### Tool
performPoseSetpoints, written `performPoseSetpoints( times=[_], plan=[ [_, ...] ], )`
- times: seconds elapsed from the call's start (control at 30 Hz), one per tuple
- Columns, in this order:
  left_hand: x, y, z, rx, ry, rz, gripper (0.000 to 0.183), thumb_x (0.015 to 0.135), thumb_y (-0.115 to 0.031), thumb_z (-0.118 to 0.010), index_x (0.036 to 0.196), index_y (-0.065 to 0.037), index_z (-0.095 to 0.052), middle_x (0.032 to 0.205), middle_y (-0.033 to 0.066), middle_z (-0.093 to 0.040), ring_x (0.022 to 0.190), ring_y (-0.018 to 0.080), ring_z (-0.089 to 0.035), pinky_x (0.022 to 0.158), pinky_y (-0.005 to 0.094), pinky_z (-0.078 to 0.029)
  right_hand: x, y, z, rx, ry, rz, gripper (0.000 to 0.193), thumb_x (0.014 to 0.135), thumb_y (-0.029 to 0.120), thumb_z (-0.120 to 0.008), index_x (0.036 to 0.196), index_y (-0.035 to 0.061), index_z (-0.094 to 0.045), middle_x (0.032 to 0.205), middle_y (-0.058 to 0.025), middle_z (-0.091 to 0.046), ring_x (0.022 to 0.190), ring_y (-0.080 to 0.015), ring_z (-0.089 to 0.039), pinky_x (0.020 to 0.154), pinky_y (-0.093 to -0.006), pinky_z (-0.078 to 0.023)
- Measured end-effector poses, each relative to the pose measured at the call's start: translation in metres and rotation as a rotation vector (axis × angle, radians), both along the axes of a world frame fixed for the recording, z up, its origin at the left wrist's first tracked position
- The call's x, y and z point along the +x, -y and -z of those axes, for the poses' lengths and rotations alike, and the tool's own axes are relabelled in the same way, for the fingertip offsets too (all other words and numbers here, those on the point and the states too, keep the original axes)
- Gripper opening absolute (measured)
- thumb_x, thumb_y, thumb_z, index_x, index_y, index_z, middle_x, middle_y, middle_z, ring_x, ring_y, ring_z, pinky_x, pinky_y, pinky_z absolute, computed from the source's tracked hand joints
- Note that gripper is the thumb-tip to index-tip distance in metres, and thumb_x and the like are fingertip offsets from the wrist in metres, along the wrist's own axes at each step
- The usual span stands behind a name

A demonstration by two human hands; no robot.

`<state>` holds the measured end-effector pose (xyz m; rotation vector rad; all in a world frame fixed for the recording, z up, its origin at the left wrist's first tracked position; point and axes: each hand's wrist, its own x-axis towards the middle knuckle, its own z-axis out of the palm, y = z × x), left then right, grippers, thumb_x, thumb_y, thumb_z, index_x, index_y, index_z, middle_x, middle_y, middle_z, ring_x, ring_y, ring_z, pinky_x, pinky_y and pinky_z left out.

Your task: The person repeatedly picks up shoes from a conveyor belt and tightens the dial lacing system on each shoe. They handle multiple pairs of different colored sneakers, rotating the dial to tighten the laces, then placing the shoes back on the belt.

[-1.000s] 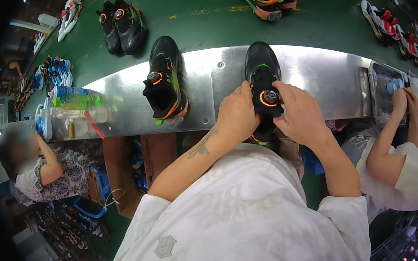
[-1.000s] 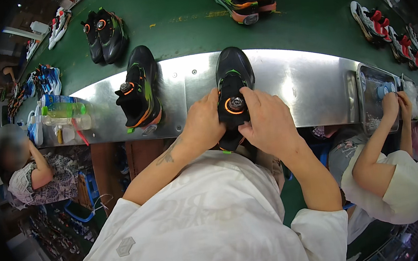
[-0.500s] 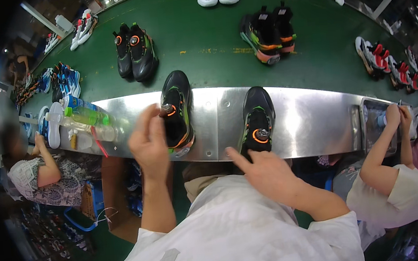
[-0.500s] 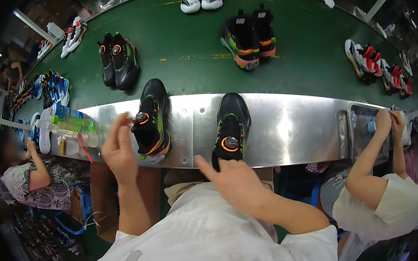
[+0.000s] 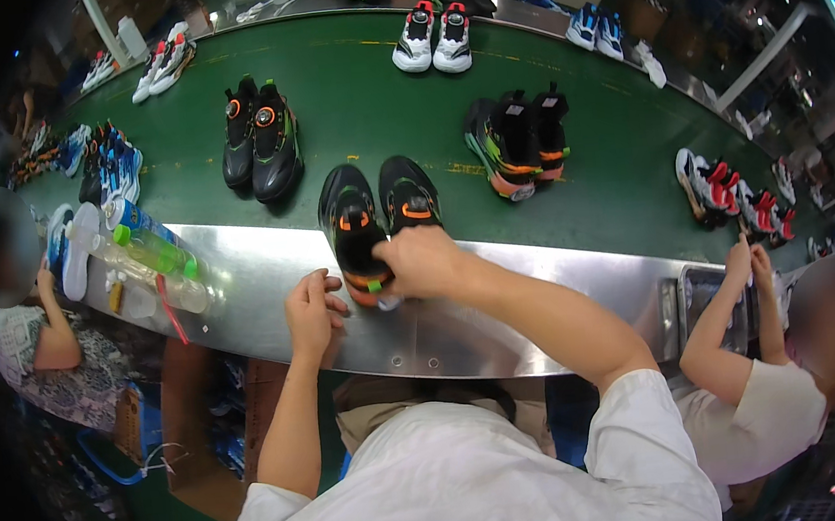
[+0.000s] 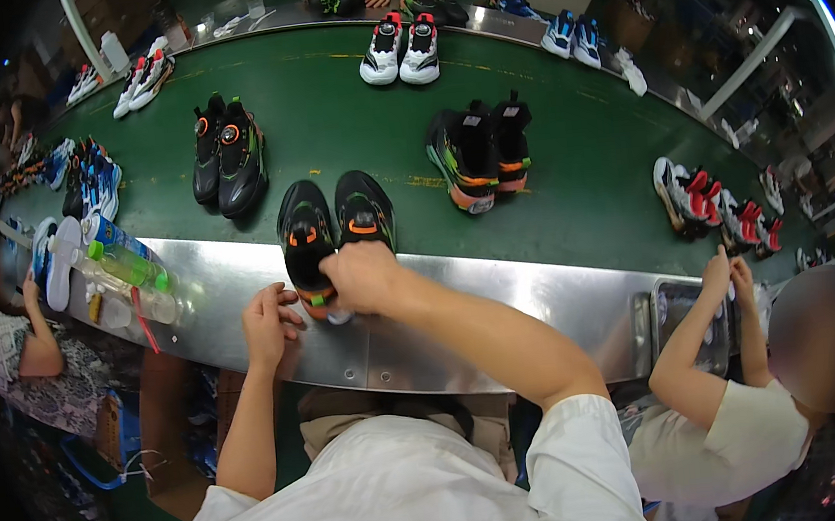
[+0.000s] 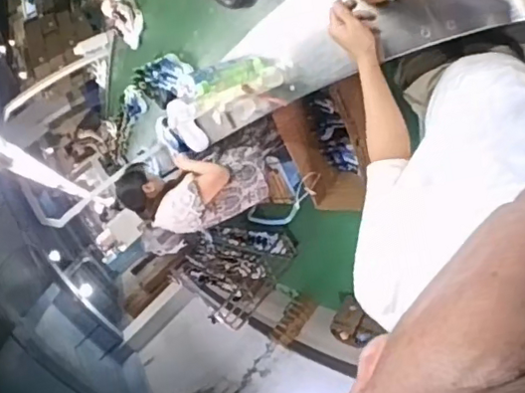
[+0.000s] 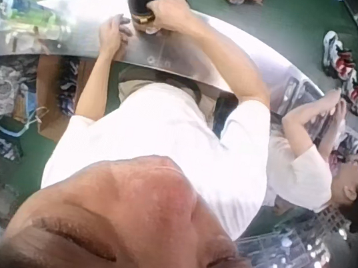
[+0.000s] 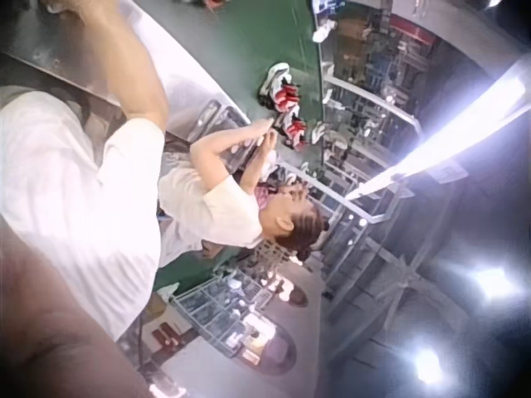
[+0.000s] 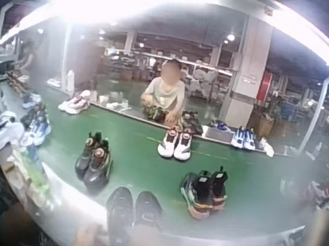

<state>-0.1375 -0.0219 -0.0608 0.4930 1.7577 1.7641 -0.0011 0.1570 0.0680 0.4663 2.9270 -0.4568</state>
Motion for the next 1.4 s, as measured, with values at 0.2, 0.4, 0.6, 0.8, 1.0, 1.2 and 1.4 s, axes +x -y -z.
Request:
performPoseSetpoints(
  times=[0.2,0.4,0.6,0.8,1.0,1.2,1.4],
  plan=[
    [0.018,-0.01,0.009,0.035,-0.379,0.004,0.025,0.108,-0.01,-0.062,0.12,0.009,-0.074,0.095,0.0136,-0.08,0.062,0.0124,-0.068,0.057,0.0285,-0.054,-0.052,-0.096,0.002,0.271,-0.176,0.107,0.041,0.09,0.039,-0.083,0.114,0.0066,-0.073,0.104,-0.0185,-0.08,0.102,-0.0373,-0.078,0.086,-0.049,-0.063],
    [0.016,0.002,0.012,0.039,-0.649,-0.108,0.017,0.098,-0.002,-0.07,0.112,0.007,-0.075,0.087,0.0147,-0.076,0.064,0.019,-0.069,0.06,0.0335,-0.054,-0.006,-0.145,-0.072,0.37,0.1,0.277,0.046,0.093,0.041,-0.079,0.123,0.0078,-0.071,0.116,-0.0171,-0.078,0.111,-0.0369,-0.076,0.092,-0.0503,-0.061],
    [0.027,-0.015,-0.001,0.033,-0.716,-0.062,0.016,0.095,-0.001,-0.07,0.11,0.004,-0.074,0.088,0.0163,-0.073,0.067,0.0283,-0.067,0.063,0.0379,-0.054,0.133,-0.281,0.0,0.134,0.409,0.355,0.078,0.074,0.056,-0.088,0.14,0.0192,-0.069,0.133,-0.0162,-0.075,0.128,-0.036,-0.069,0.108,-0.0494,-0.056],
    [0.023,-0.01,0.001,0.012,-0.758,-0.083,0.015,0.097,-0.002,-0.069,0.11,0.004,-0.073,0.089,0.0179,-0.072,0.071,0.032,-0.068,0.067,0.0408,-0.055,0.102,-0.183,-0.026,0.332,0.44,0.401,0.071,0.077,0.067,-0.086,0.131,0.0218,-0.074,0.123,-0.0072,-0.08,0.118,-0.033,-0.074,0.101,-0.0606,-0.051],
    [0.032,-0.015,-0.001,-0.055,-0.863,-0.029,0.024,0.097,-0.011,-0.074,0.116,0.004,-0.073,0.098,0.0208,-0.074,0.078,0.0345,-0.071,0.072,0.0435,-0.057,0.19,-0.02,-0.028,0.293,0.202,0.152,0.073,0.081,0.039,-0.085,0.141,0.0094,-0.057,0.083,-0.0141,-0.077,0.078,-0.0367,-0.077,0.075,-0.0541,-0.05],
    [0.134,-0.039,-0.075,-0.152,-0.797,0.611,0.072,0.095,-0.052,-0.076,0.128,0.01,-0.062,0.124,0.0312,-0.065,0.104,0.0482,-0.072,0.091,0.054,-0.06,0.265,0.069,-0.024,0.239,0.144,0.181,0.092,0.094,0.027,-0.079,0.173,0.0142,-0.033,0.081,-0.0104,-0.07,0.075,-0.0324,-0.069,0.075,-0.0462,-0.048],
    [0.184,-0.048,-0.064,0.046,-0.785,0.544,0.039,0.095,-0.025,-0.068,0.107,0.012,-0.068,0.125,0.0336,-0.066,0.092,0.05,-0.073,0.082,0.0545,-0.062,0.314,0.079,-0.048,0.266,0.156,0.362,0.091,0.091,0.03,-0.082,0.17,0.0153,-0.038,0.091,-0.0135,-0.071,0.087,-0.0334,-0.068,0.082,-0.0468,-0.051]
  ],
)
